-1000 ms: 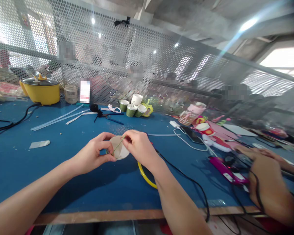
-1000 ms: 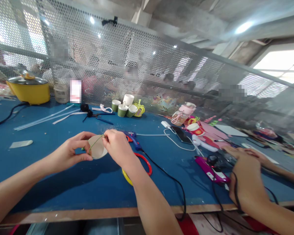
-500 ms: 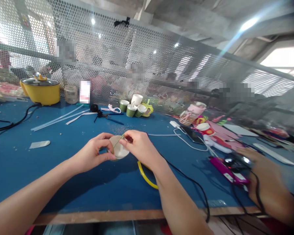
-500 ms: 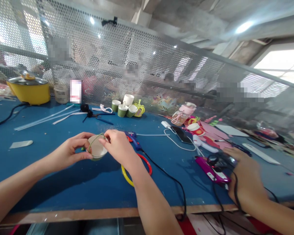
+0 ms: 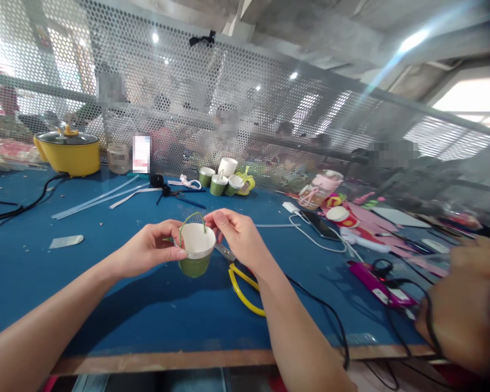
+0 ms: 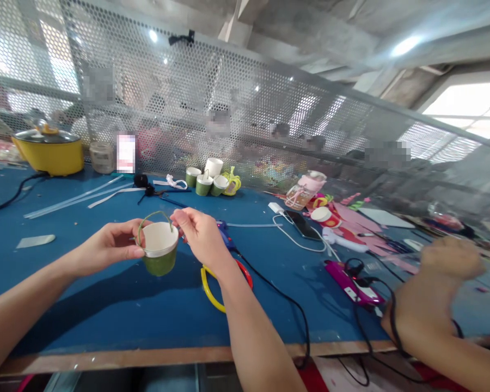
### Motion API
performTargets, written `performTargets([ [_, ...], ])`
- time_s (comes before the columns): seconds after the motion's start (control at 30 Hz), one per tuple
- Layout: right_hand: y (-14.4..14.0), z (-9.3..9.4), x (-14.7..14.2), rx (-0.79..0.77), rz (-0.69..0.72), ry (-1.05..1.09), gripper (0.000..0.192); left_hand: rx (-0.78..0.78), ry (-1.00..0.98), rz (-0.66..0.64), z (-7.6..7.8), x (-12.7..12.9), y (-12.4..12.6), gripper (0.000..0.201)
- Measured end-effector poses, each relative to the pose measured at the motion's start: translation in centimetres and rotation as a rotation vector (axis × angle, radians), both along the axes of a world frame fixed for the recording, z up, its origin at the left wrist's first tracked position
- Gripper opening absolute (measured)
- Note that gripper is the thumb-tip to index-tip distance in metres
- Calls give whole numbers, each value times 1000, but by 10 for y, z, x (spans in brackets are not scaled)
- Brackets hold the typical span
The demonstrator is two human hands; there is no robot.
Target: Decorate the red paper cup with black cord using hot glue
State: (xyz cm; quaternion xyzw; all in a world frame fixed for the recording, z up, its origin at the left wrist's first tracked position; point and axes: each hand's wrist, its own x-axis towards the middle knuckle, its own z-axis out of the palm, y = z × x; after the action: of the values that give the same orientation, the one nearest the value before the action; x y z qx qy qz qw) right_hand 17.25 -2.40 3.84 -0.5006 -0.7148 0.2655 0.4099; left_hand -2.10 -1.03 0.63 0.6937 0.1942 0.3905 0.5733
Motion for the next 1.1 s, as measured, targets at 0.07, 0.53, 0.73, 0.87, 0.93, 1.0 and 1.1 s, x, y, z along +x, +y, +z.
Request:
performTargets([
  [0.07, -1, 1, -1, 6, 6, -28, 38, -5, -15, -15, 0, 0, 0, 17],
  [0.53, 0, -3, 1, -5, 32, -158, 19, 332, 185, 213, -3, 2, -2, 14],
  [0.73, 1, -5, -4, 19, -56, -343, 7, 690, 383, 308, -7, 3, -5, 13],
  [0.87, 1, -5, -7, 63, -96, -409, 7, 760, 391, 311, -10, 4, -7, 9],
  [0.93, 1, -6, -7, 96, -107, -447, 7, 803, 405, 312, -10, 5, -7, 6],
  [1.0, 2, -7, -7, 132, -112, -485, 8, 833, 428, 312, -11, 6, -6, 4],
  [1.1, 3, -9, -7, 186, -103, -533, 11, 835, 445, 310, -12, 6, -6, 6],
])
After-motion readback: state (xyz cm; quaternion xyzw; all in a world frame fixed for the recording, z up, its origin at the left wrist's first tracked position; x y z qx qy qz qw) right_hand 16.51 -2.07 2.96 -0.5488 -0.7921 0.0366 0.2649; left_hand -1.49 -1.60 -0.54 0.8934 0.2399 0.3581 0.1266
